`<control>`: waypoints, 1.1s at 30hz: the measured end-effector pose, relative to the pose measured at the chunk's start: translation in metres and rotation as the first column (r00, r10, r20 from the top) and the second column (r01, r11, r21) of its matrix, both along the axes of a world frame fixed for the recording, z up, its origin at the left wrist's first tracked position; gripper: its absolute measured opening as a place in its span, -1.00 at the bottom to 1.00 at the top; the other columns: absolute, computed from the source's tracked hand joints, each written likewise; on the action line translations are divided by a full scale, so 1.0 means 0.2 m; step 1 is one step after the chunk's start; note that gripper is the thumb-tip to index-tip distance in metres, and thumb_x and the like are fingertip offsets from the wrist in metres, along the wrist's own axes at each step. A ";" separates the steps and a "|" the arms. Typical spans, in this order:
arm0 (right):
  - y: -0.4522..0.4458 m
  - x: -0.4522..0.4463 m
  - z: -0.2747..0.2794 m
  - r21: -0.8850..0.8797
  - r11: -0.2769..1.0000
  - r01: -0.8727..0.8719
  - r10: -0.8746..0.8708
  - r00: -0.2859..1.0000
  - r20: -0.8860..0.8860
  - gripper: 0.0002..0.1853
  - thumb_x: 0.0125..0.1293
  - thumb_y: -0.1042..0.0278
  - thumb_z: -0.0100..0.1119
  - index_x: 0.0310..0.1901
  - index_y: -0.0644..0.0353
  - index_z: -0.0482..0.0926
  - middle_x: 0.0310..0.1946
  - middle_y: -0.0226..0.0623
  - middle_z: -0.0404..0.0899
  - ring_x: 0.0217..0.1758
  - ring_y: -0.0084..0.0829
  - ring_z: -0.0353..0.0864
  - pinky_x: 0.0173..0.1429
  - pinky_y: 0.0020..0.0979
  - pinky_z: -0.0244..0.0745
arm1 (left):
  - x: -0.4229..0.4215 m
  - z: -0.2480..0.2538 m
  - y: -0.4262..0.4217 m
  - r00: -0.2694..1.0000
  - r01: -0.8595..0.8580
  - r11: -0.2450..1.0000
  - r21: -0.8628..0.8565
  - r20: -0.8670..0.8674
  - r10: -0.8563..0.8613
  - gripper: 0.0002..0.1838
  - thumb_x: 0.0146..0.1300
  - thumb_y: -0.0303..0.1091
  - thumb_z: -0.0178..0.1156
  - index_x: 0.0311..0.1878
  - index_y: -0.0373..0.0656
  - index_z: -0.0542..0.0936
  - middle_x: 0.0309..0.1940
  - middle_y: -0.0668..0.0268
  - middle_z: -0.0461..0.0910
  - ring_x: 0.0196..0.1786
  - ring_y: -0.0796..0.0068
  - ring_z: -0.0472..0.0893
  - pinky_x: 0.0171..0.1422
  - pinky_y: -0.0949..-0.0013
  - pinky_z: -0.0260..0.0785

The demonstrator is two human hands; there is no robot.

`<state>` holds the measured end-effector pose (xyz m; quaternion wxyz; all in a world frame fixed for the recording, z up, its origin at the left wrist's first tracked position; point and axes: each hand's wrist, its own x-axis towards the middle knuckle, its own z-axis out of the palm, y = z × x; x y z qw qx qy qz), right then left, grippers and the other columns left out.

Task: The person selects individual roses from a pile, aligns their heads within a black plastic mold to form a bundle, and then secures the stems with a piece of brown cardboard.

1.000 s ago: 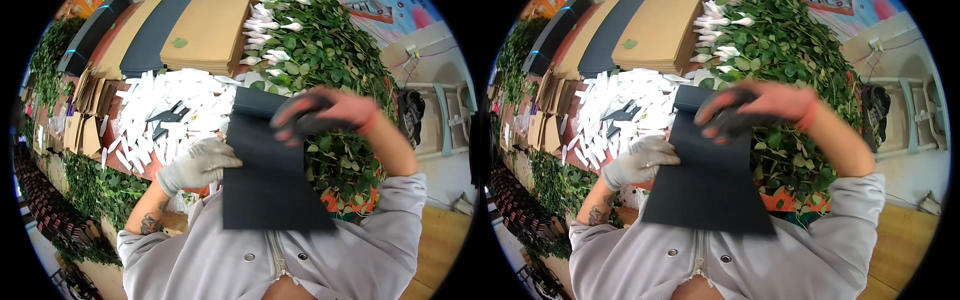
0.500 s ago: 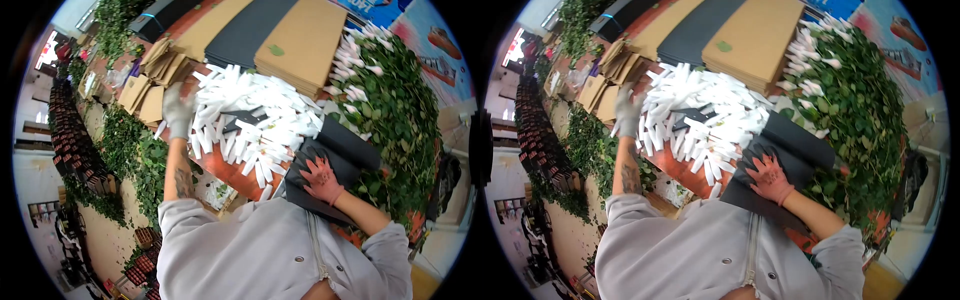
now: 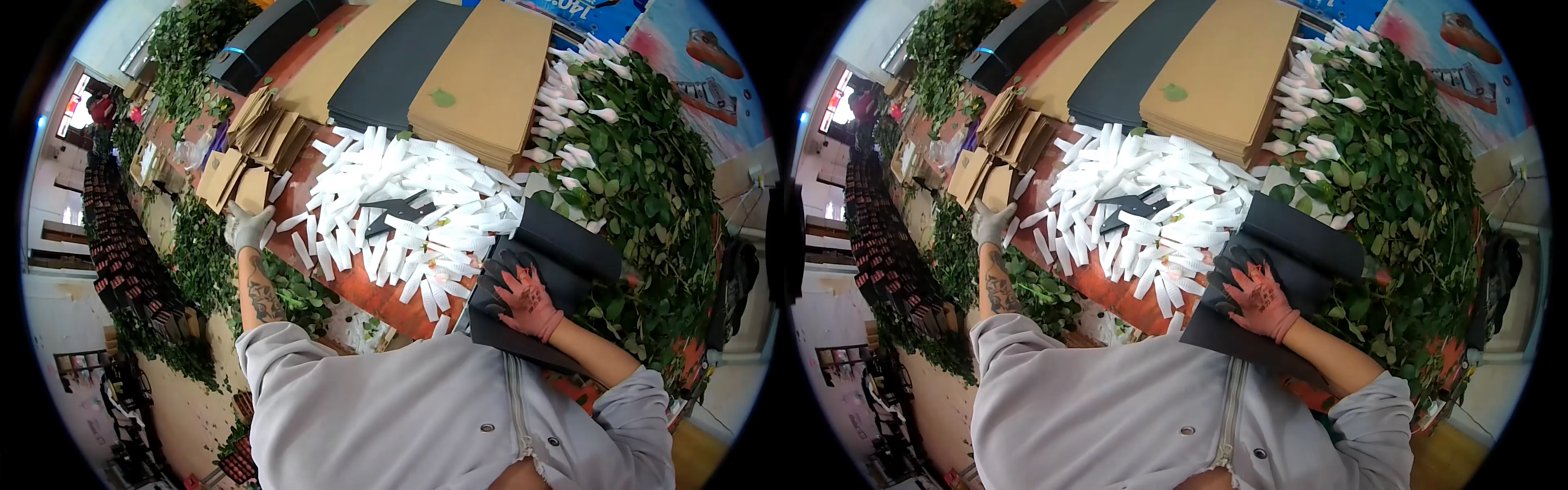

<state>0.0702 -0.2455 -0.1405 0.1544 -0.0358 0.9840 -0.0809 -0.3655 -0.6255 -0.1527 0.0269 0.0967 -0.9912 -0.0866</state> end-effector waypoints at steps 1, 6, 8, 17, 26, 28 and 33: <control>0.00 0.00 0.00 -0.007 1.000 0.003 -0.003 1.000 -0.006 -0.42 0.12 -0.12 0.12 0.14 -0.02 0.43 0.24 -0.11 0.29 0.34 0.06 0.14 0.42 0.13 -0.14 | 0.03 0.02 0.02 0.996 0.059 0.998 -0.004 -0.060 -0.059 0.06 -0.24 0.14 0.38 0.34 -0.15 0.18 0.05 0.01 0.50 0.10 0.07 0.51 0.15 0.15 0.32; 0.00 0.00 -0.01 -0.056 0.998 0.013 -0.015 0.999 -0.037 -0.38 0.06 -0.11 0.19 0.12 0.06 0.46 0.22 -0.04 0.27 0.35 0.09 0.11 0.42 0.15 -0.15 | 0.09 0.12 0.06 0.997 -0.007 0.992 -0.124 0.074 0.017 0.11 -0.25 0.23 0.35 0.38 -0.07 0.14 0.16 0.06 0.44 0.18 0.11 0.46 0.22 0.18 0.25; 0.00 0.00 -0.01 -0.053 0.998 0.025 -0.025 1.000 -0.004 -0.36 0.07 -0.12 0.18 0.11 0.14 0.46 0.22 -0.04 0.27 0.35 0.09 0.10 0.41 0.16 -0.13 | 0.08 0.13 0.06 0.997 -0.038 0.996 -0.082 0.062 0.043 0.10 -0.28 0.23 0.37 0.36 -0.04 0.18 0.10 0.08 0.49 0.13 0.11 0.49 0.22 0.18 0.23; -0.01 -0.04 0.08 -0.018 1.000 -0.025 0.027 0.990 0.138 -0.33 0.17 -0.14 0.06 0.19 0.19 0.36 0.31 -0.03 0.16 0.40 0.03 0.04 0.44 0.08 -0.16 | 0.33 0.28 0.30 0.874 0.479 0.302 0.824 -0.417 -0.248 -0.25 0.14 -0.10 0.23 0.32 -0.24 0.20 0.12 0.09 0.45 0.09 0.18 0.49 0.16 0.04 0.34; 0.07 0.09 -0.02 -0.746 0.655 0.121 -0.421 0.878 -0.227 -0.26 0.09 0.27 0.29 0.28 0.28 0.21 0.32 -0.01 0.13 0.43 -0.09 0.03 0.47 -0.18 -0.07 | 1.40 0.13 1.12 0.107 -0.616 -0.120 0.779 -0.068 -0.992 0.01 0.04 0.40 0.09 0.36 -0.20 0.15 0.19 0.13 0.36 0.08 0.20 0.49 0.26 0.20 0.25; 0.17 0.08 0.02 -0.814 0.521 0.257 -0.497 0.866 -0.045 -0.30 0.10 0.36 0.27 0.28 0.25 0.22 0.27 -0.08 0.22 0.39 -0.18 0.13 0.43 -0.22 0.04 | 1.41 0.10 1.13 -0.132 -0.545 -0.020 0.838 -0.109 -0.985 -0.03 0.14 0.33 0.06 0.36 -0.29 0.13 0.21 0.09 0.34 0.27 0.25 0.33 0.34 0.23 0.14; 0.23 0.23 0.31 -0.884 -0.424 0.199 -0.578 0.692 0.433 -0.54 0.18 0.41 0.22 0.13 0.25 0.41 0.02 -0.24 0.51 -0.01 -0.47 0.54 0.07 -0.43 0.45 | 1.40 0.25 1.19 -0.439 -0.212 0.026 0.977 -0.072 -0.896 -0.06 0.17 0.36 0.00 0.32 -0.33 0.21 0.23 0.06 0.31 0.30 0.26 0.29 0.37 0.29 0.08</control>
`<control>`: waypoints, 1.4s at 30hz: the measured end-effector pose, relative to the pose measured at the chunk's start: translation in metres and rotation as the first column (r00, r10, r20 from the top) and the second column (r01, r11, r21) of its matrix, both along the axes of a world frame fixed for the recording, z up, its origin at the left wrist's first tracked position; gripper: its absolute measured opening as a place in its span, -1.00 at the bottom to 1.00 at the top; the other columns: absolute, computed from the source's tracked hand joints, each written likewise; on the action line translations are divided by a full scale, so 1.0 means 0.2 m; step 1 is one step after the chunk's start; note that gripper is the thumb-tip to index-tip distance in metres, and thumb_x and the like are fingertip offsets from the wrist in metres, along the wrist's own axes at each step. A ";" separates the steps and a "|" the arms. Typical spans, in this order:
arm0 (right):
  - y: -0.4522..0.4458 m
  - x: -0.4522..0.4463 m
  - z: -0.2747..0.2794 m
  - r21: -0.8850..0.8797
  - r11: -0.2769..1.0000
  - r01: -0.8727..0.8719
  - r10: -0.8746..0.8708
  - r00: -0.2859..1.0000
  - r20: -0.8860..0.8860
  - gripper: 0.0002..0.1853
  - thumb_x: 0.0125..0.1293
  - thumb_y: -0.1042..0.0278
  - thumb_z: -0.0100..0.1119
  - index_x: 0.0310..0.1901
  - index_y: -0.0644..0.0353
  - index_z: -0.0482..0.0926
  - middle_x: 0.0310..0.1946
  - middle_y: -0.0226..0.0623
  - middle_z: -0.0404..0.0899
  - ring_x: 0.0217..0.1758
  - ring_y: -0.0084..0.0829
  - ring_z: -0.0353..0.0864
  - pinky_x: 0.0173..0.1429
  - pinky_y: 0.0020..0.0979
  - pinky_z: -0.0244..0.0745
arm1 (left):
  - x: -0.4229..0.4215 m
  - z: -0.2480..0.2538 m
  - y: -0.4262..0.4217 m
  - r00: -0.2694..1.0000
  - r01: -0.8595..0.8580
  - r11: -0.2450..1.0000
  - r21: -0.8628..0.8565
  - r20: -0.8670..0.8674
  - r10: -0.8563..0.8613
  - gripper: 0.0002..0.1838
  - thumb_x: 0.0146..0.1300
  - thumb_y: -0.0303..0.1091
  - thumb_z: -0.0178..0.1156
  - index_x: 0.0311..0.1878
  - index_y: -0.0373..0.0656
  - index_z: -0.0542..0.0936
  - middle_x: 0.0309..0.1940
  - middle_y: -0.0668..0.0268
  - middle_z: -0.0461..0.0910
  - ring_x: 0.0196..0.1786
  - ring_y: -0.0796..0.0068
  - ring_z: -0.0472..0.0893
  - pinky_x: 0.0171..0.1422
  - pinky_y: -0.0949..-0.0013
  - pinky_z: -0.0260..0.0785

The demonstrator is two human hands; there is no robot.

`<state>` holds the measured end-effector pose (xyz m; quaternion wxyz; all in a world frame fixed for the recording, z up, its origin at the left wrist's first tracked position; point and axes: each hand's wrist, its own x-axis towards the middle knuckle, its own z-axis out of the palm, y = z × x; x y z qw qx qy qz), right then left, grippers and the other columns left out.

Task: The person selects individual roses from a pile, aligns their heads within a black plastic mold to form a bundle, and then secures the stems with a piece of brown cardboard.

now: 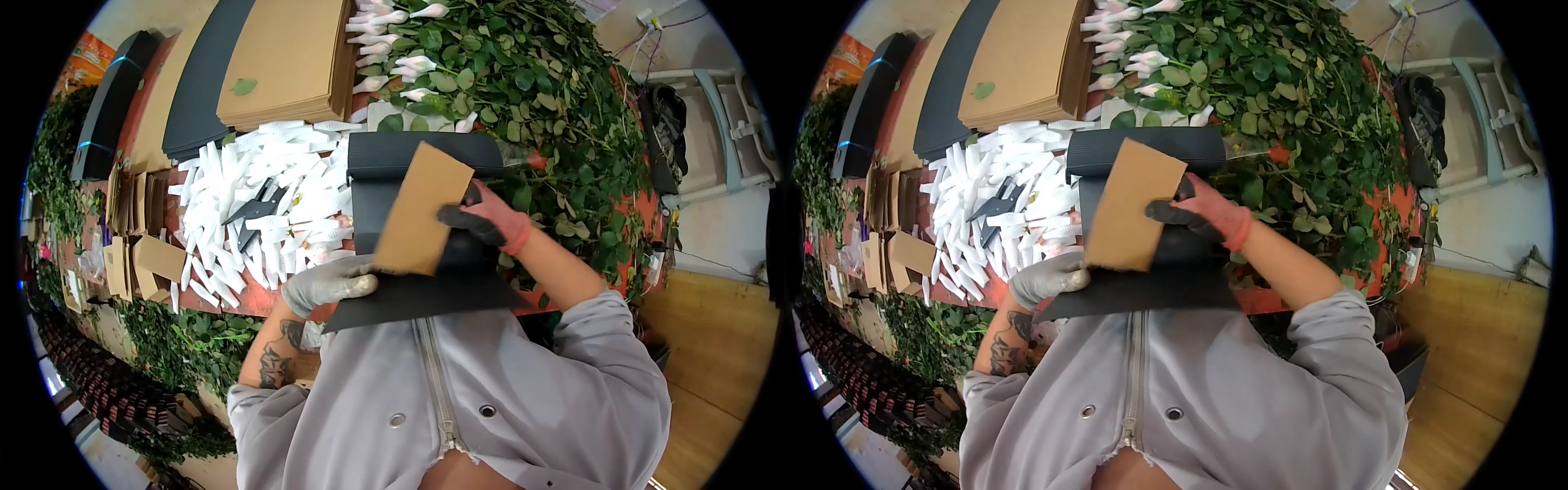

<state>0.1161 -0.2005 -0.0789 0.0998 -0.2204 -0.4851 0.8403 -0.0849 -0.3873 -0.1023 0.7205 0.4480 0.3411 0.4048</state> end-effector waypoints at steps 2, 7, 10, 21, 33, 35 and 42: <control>0.05 0.01 0.15 -0.054 0.977 -0.208 0.214 0.968 0.129 -0.59 0.21 0.39 0.19 0.10 0.25 0.43 -0.03 -0.29 0.53 -0.09 -0.54 0.55 -0.06 -0.48 0.47 | -0.03 0.03 0.06 0.949 0.253 0.967 -0.035 -0.182 -0.255 -0.06 0.18 0.39 -0.05 0.30 -0.35 0.25 0.26 0.03 0.26 0.34 0.27 0.23 0.40 0.33 0.02; 0.02 0.01 0.05 -0.111 0.971 -0.214 0.238 0.919 0.313 -0.71 0.27 0.34 0.16 0.00 0.23 0.49 -0.29 -0.40 0.58 -0.37 -0.65 0.55 -0.39 -0.57 0.46 | 0.01 0.05 0.12 0.887 0.371 0.928 -0.039 -0.279 -0.367 -0.08 0.19 0.26 0.07 0.36 -0.33 0.13 0.31 0.02 0.20 0.40 0.22 0.14 0.45 0.31 -0.06; 0.03 -0.01 -0.08 0.047 0.965 -0.258 0.224 0.906 0.360 -0.64 0.23 0.27 0.21 0.02 0.22 0.48 -0.33 -0.37 0.59 -0.48 -0.61 0.56 -0.51 -0.54 0.44 | 0.02 0.12 0.09 0.856 0.370 0.917 -0.149 -0.330 -0.399 -0.07 0.15 0.19 0.16 0.35 -0.36 0.12 0.34 0.05 0.16 0.40 0.26 0.13 0.43 0.34 -0.03; -0.03 -0.08 -0.19 0.738 0.477 -0.478 -0.227 0.743 0.629 -0.72 0.08 0.26 0.18 -0.32 0.36 0.52 -0.51 -0.18 0.62 -0.35 -0.32 0.65 -0.17 -0.36 0.53 | 0.42 0.20 0.00 -0.073 0.170 0.984 0.045 -0.996 0.059 -0.76 0.19 -0.19 0.05 -0.24 -0.17 0.51 -0.36 0.13 0.59 -0.23 0.13 0.61 -0.19 0.13 0.40; -0.09 -0.11 -0.12 0.647 0.598 -0.473 -0.174 0.711 0.681 -0.64 0.13 0.17 0.09 -0.36 0.41 0.59 -0.53 -0.03 0.62 -0.39 -0.17 0.67 -0.11 -0.30 0.53 | 0.34 0.20 0.07 0.103 0.270 0.948 0.171 -0.984 0.148 -0.70 0.12 -0.17 0.14 -0.16 -0.16 0.54 -0.15 0.06 0.51 -0.04 0.04 0.51 0.08 0.13 0.32; -0.11 -0.12 -0.06 0.475 0.752 -0.457 -0.067 0.663 0.746 -0.58 0.13 0.10 0.10 -0.34 0.42 0.59 -0.46 0.01 0.62 -0.33 -0.16 0.67 -0.08 -0.28 0.53 | 0.32 0.17 0.03 0.115 0.339 0.888 0.312 -0.950 0.290 -0.68 0.11 -0.17 0.15 -0.14 -0.16 0.54 -0.10 0.06 0.49 0.02 0.04 0.48 0.13 0.15 0.30; -0.01 -0.11 0.17 0.622 -0.034 -0.782 -0.062 0.623 0.780 -0.57 0.15 -0.04 0.01 -0.17 0.17 0.58 -0.18 -0.12 0.59 -0.06 -0.15 0.57 0.04 -0.23 0.45 | 0.25 0.31 0.19 0.188 0.430 0.902 -0.052 -0.971 -0.145 -0.32 0.06 0.16 0.16 0.06 -0.26 0.47 0.05 -0.06 0.40 0.13 -0.02 0.41 0.24 0.14 0.21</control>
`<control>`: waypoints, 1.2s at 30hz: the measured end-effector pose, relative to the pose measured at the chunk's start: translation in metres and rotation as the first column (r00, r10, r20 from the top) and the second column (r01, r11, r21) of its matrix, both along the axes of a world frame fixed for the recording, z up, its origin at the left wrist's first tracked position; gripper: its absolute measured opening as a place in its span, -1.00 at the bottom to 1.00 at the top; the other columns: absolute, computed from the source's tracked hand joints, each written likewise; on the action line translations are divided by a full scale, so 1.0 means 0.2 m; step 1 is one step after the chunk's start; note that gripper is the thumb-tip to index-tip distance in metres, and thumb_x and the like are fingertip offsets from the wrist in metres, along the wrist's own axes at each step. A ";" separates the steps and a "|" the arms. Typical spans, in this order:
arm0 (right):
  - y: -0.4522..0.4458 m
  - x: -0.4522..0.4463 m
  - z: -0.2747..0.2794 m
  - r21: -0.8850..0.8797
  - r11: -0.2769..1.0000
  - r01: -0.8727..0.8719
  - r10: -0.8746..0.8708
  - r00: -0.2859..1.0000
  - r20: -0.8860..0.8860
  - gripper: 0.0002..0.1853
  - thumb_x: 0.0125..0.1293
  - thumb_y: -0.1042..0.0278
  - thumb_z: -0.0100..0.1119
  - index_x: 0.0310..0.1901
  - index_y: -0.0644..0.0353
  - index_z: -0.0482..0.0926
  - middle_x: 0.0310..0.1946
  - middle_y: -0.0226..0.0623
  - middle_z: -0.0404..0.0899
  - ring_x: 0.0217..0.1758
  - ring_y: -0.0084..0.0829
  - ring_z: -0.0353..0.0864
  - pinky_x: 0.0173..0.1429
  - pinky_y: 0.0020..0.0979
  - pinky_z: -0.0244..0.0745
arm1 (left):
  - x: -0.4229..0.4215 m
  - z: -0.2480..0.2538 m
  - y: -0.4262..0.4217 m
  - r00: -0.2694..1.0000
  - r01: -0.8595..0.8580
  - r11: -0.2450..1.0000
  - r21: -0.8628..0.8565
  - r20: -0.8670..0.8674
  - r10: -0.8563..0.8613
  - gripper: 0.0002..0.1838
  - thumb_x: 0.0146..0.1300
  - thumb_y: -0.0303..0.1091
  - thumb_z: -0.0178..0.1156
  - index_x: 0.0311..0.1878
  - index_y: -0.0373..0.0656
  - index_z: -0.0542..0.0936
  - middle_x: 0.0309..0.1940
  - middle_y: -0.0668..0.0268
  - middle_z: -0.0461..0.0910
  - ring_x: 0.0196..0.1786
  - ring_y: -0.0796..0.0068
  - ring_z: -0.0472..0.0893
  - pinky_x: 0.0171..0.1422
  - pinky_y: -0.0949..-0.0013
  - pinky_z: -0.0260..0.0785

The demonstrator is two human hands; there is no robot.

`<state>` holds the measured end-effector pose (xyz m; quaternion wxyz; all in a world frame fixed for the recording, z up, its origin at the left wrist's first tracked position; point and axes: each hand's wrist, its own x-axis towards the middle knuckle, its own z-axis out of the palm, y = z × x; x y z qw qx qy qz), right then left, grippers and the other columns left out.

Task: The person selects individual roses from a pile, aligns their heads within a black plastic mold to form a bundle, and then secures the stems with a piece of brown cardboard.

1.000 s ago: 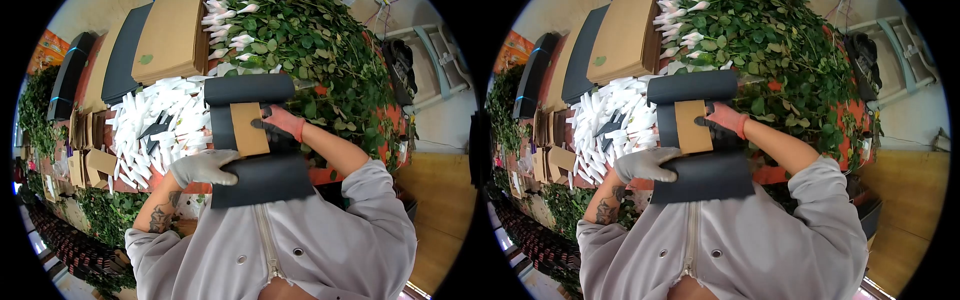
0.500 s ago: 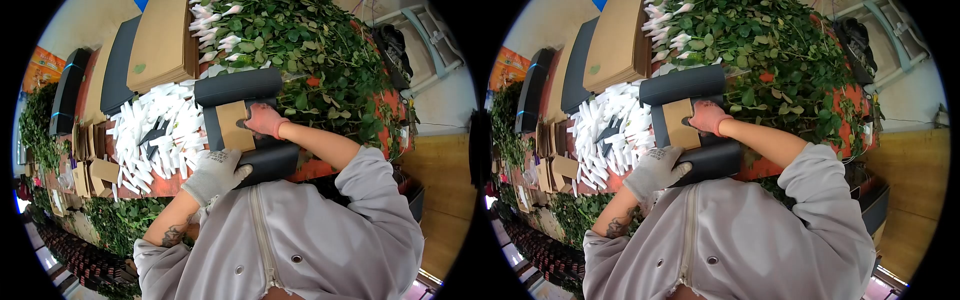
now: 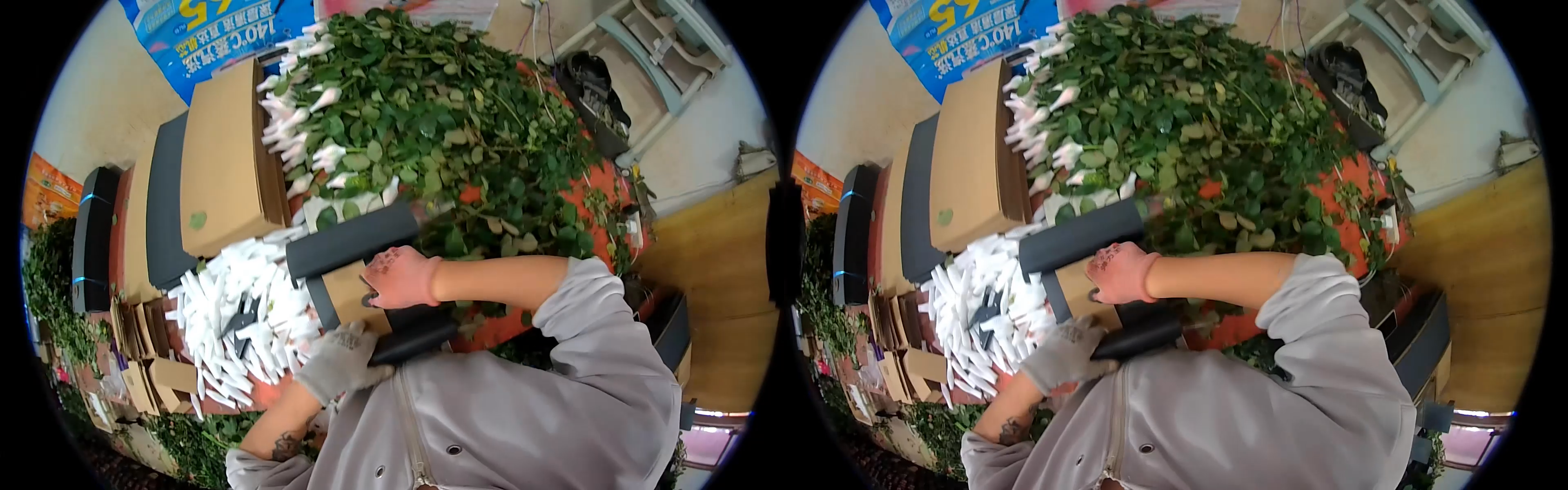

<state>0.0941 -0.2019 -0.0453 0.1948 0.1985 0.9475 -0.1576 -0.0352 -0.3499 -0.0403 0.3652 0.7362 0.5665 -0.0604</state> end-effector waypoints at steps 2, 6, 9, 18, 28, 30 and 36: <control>0.18 -0.03 0.17 -0.236 0.966 0.105 -0.188 0.912 -0.364 -0.66 0.16 -0.03 0.02 -0.22 0.03 0.59 -0.21 -0.29 0.60 -0.09 -0.20 0.57 0.04 -0.23 0.43 | -0.11 -0.01 0.00 0.977 0.074 0.994 0.074 0.196 -0.088 -0.27 0.10 0.24 0.09 0.08 -0.27 0.47 0.08 -0.05 0.41 0.18 0.01 0.39 0.28 0.18 0.20; 0.83 -0.24 0.06 -0.131 0.918 0.375 -0.392 0.803 -0.449 -0.68 0.18 0.02 0.02 -0.18 0.04 0.56 -0.15 -0.20 0.57 0.00 -0.19 0.51 0.14 -0.25 0.33 | -0.23 -0.06 0.14 0.936 0.150 0.971 -0.188 0.344 -0.078 -0.24 0.16 0.19 0.09 0.16 -0.36 0.40 0.08 -0.09 0.44 0.16 0.02 0.43 0.26 0.23 0.23; 1.12 -0.30 -0.33 0.421 0.875 0.237 -0.193 0.971 -0.143 -0.60 0.16 0.06 -0.03 -0.11 0.18 0.54 -0.04 -0.12 0.51 0.06 -0.19 0.48 0.14 -0.23 0.31 | -0.24 -0.04 0.21 0.912 0.237 0.956 -0.172 0.380 -0.157 -0.24 0.19 0.16 0.10 0.22 -0.33 0.34 0.12 -0.07 0.41 0.14 0.04 0.44 0.23 0.27 0.27; 1.16 -0.28 -0.49 0.464 0.885 0.027 -0.033 0.999 0.005 -0.69 0.06 0.27 -0.11 -0.20 0.23 0.47 -0.35 -0.21 0.48 -0.21 -0.32 0.52 -0.05 -0.31 0.39 | -0.28 0.21 0.42 0.861 0.125 0.988 -0.087 0.504 -0.064 -0.29 0.21 0.16 0.09 0.17 -0.31 0.40 0.07 -0.05 0.45 0.10 0.09 0.49 0.21 0.30 0.29; 1.43 0.17 0.33 -0.180 0.880 0.440 -0.463 0.708 -0.533 -0.36 0.00 -0.12 0.31 -0.05 0.29 0.48 -0.14 -0.10 0.53 -0.10 -0.21 0.48 0.04 -0.33 0.34 | -0.27 0.22 0.86 0.238 -0.338 0.861 -0.381 0.850 0.469 -0.15 0.17 -0.01 0.24 0.36 -0.28 0.09 0.23 0.00 0.28 0.24 0.21 0.37 0.30 0.20 0.24; 1.36 0.22 0.45 -0.207 0.887 0.413 -0.458 0.731 -0.506 -0.39 0.01 -0.08 0.32 -0.08 0.29 0.48 -0.18 -0.12 0.54 -0.16 -0.23 0.47 0.01 -0.34 0.34 | -0.21 0.14 1.05 0.015 -0.299 0.814 -0.499 0.850 0.526 -0.08 0.17 -0.04 0.24 0.41 -0.22 -0.06 0.33 0.01 0.10 0.32 0.22 0.25 0.37 0.14 0.13; 1.11 0.32 0.42 -0.039 0.895 0.444 -0.386 0.729 -0.565 -0.26 0.09 -0.10 0.19 0.23 0.16 0.28 0.15 -0.08 0.37 0.23 -0.12 0.35 0.30 -0.24 0.22 | 0.00 0.18 1.45 -0.455 -0.206 0.831 -0.516 0.803 0.386 -0.62 0.32 -0.24 0.11 0.16 -0.08 0.37 0.10 0.31 0.46 0.11 0.40 0.48 0.16 0.19 0.43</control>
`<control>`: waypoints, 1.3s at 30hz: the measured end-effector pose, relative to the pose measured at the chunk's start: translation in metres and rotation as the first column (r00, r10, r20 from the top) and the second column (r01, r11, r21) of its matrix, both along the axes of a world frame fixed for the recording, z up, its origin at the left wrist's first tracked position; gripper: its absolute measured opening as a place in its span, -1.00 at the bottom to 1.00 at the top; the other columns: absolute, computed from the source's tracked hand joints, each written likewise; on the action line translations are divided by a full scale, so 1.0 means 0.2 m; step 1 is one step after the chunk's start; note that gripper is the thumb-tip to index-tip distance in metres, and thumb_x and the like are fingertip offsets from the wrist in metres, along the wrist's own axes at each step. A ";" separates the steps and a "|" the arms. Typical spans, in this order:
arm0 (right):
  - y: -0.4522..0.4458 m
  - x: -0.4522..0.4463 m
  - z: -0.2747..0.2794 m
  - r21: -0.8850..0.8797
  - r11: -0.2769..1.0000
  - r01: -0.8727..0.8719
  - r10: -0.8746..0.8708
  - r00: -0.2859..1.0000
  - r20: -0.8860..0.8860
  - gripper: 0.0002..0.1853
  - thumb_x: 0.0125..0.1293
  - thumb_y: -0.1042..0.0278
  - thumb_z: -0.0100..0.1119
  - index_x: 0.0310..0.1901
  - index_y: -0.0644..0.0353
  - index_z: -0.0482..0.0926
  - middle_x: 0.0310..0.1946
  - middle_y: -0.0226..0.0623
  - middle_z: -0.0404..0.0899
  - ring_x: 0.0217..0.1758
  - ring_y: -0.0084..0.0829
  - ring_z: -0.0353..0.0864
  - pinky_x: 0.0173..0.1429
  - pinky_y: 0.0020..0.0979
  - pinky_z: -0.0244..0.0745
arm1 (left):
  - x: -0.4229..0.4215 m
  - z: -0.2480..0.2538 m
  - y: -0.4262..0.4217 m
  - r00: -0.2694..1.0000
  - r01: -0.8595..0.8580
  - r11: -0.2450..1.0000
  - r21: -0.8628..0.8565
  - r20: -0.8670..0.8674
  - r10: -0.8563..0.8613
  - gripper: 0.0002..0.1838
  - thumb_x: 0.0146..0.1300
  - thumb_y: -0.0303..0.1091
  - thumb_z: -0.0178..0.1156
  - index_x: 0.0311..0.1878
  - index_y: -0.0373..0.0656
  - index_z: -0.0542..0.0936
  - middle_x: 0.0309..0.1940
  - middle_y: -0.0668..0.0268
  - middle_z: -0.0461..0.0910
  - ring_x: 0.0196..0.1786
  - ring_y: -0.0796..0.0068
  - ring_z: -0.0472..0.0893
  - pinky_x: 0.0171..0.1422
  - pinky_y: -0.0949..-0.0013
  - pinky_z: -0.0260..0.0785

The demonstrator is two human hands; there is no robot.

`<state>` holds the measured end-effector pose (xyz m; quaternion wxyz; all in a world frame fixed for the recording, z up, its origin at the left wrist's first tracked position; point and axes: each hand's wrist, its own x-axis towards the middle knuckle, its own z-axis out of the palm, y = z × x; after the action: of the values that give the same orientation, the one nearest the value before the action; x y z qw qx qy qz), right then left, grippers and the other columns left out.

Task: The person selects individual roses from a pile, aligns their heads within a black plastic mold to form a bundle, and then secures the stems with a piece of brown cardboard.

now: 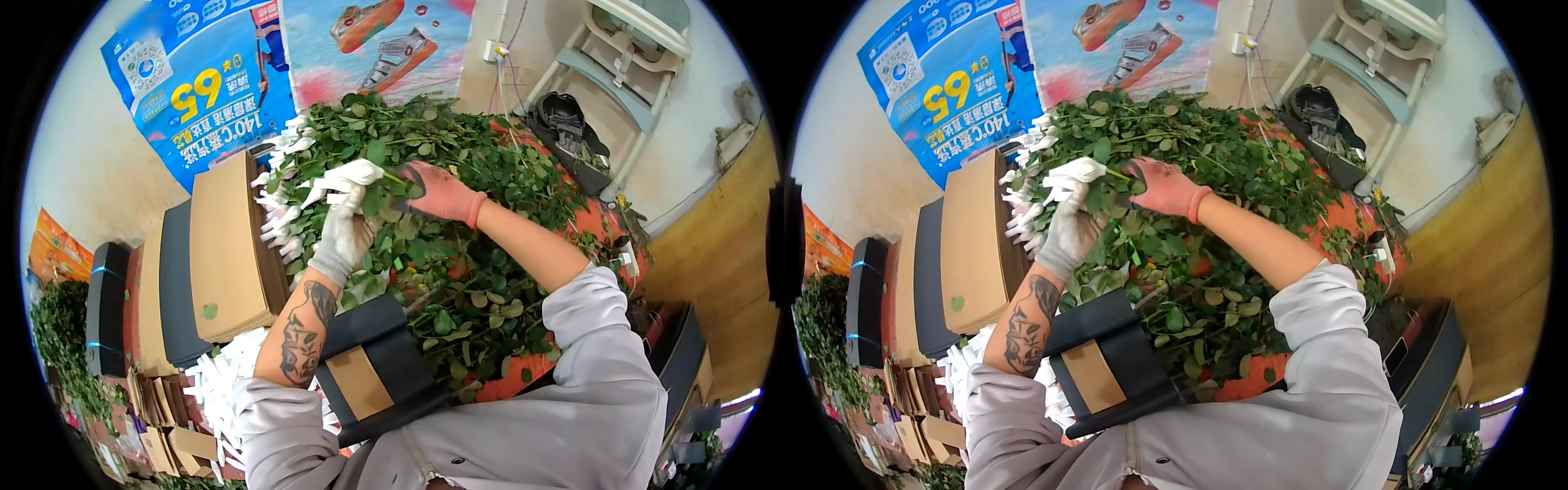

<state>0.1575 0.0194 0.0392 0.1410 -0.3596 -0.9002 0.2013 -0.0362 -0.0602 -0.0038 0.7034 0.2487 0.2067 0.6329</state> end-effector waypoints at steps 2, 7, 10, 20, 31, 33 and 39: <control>-0.06 0.03 -0.05 0.200 0.979 0.036 -0.025 0.998 -0.060 -0.29 0.07 -0.02 0.21 0.22 0.18 0.28 0.16 -0.04 0.35 0.21 -0.12 0.37 0.27 -0.22 0.25 | 0.06 0.05 0.03 0.991 -0.133 0.989 -0.059 0.012 0.134 -0.73 0.36 -0.28 0.04 0.08 -0.09 0.44 -0.03 0.36 0.54 -0.01 0.45 0.56 0.02 0.25 0.53; -0.11 0.12 0.07 0.326 0.892 0.314 -0.315 0.948 -0.050 -0.35 0.02 0.12 0.23 0.16 0.21 0.34 0.04 -0.09 0.48 0.12 -0.15 0.45 0.22 -0.26 0.32 | 0.14 0.21 -0.01 0.980 0.093 0.972 0.215 -0.193 -0.051 -0.47 0.32 -0.01 0.05 0.22 -0.13 0.32 0.11 0.26 0.43 0.12 0.37 0.47 0.19 0.26 0.40; 0.02 0.30 0.16 0.415 0.799 0.434 -0.341 0.897 -0.281 -0.43 0.04 0.12 0.21 0.08 0.24 0.43 -0.05 -0.10 0.55 0.03 -0.12 0.52 0.15 -0.27 0.40 | 0.06 -0.04 0.03 0.167 0.289 0.924 0.251 -0.963 0.210 -0.04 0.11 0.32 0.10 0.34 -0.30 0.17 0.34 0.00 0.19 0.35 0.11 0.25 0.39 0.20 0.12; 0.16 1.97 1.10 0.867 0.305 0.394 -0.482 0.849 -0.216 -0.71 0.18 0.38 0.13 -0.04 0.19 0.58 -0.18 -0.18 0.65 -0.16 -0.44 0.60 -0.06 -0.40 0.47 | -0.11 -0.48 -0.10 -0.725 0.348 0.808 -0.476 -0.683 -0.090 -0.42 -0.04 -0.13 0.24 0.14 -0.01 0.48 0.05 0.14 0.54 0.13 0.11 0.49 0.14 0.17 0.35; -0.35 1.51 1.40 0.649 0.319 0.690 -0.118 0.709 -0.695 -0.75 0.21 0.39 0.10 -0.12 0.35 0.55 -0.26 -0.33 0.61 -0.22 -0.51 0.51 -0.05 -0.46 0.39 | -0.25 -0.43 -0.01 -0.628 0.099 0.995 -0.028 -0.777 0.040 -0.54 0.08 0.04 0.06 -0.08 -0.08 0.58 -0.20 0.03 0.61 -0.08 0.05 0.58 0.02 0.15 0.43; -0.45 1.24 1.25 0.589 0.504 0.632 -0.286 0.765 -0.577 -0.62 0.13 0.47 0.09 0.03 0.36 0.43 -0.18 -0.22 0.60 -0.16 -0.36 0.56 -0.01 -0.38 0.42 | -0.34 -0.31 -0.05 -0.455 0.078 0.966 0.245 -0.854 0.253 -0.62 0.12 -0.06 0.11 -0.11 -0.12 0.58 -0.24 0.04 0.62 -0.18 0.03 0.60 -0.04 0.15 0.43; -0.89 0.40 0.65 0.780 0.466 -0.417 0.005 0.883 0.469 -0.46 -0.06 0.43 0.06 0.07 0.29 0.33 -0.14 -0.13 0.45 -0.21 -0.23 0.52 -0.11 -0.32 0.46 | -0.58 0.10 -0.44 -0.019 -0.139 0.902 0.409 -0.912 0.410 -0.69 0.23 -0.26 0.14 -0.04 -0.25 0.55 -0.27 0.31 0.62 -0.18 0.60 0.55 -0.01 0.47 0.37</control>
<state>0.2367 -0.1588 0.1700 0.0867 -0.1554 -0.9236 -0.3394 -0.1514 -0.1476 0.0161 0.1960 0.6352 0.6123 0.4279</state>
